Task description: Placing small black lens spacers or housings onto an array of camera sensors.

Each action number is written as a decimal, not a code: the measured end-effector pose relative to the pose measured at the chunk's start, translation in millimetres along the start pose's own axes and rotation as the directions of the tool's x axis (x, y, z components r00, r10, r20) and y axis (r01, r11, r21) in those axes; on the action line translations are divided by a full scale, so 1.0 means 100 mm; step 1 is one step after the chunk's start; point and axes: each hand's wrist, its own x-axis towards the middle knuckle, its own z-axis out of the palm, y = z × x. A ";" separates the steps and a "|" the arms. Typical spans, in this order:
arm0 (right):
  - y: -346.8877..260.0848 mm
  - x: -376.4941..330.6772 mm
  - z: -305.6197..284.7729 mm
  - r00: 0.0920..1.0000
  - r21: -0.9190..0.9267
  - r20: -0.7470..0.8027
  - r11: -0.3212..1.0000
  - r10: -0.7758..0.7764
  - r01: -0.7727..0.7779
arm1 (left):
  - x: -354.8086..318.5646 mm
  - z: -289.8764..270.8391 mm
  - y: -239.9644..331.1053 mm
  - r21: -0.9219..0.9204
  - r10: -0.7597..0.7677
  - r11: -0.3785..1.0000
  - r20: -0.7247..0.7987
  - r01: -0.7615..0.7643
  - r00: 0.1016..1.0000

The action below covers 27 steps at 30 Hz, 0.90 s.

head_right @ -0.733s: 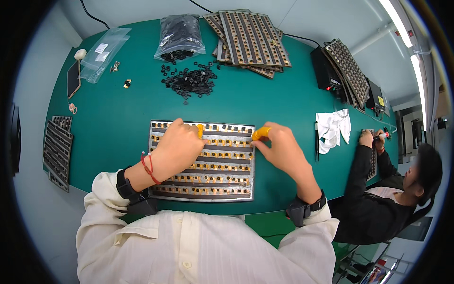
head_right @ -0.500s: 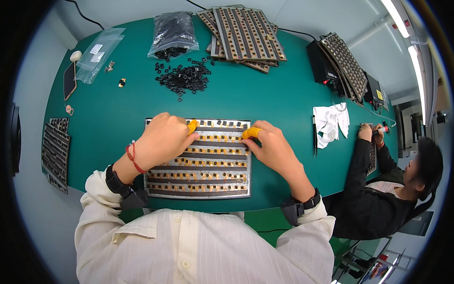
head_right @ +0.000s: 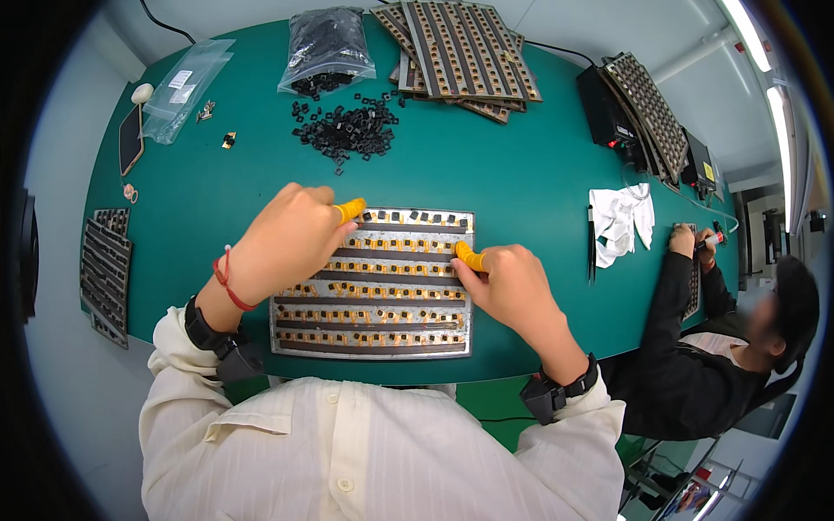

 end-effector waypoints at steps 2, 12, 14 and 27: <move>0.01 0.04 -0.03 1.000 0.004 0.014 1.000 0.015 -0.015 | 0.00 0.07 0.03 -0.024 0.024 0.999 0.007 -0.024 1.000; -0.10 0.12 -0.15 0.988 -0.057 0.130 0.996 0.078 -0.071 | 0.10 0.33 0.13 0.168 0.189 0.969 -0.033 -0.181 0.981; -0.08 0.15 -0.14 0.987 -0.063 0.147 0.996 0.072 -0.063 | 0.17 0.30 0.12 0.155 0.223 0.963 0.005 -0.221 0.975; -0.20 0.24 -0.33 0.980 -0.053 0.199 0.999 0.010 0.001 | 0.28 0.14 -0.04 0.046 0.155 0.986 0.123 -0.161 0.980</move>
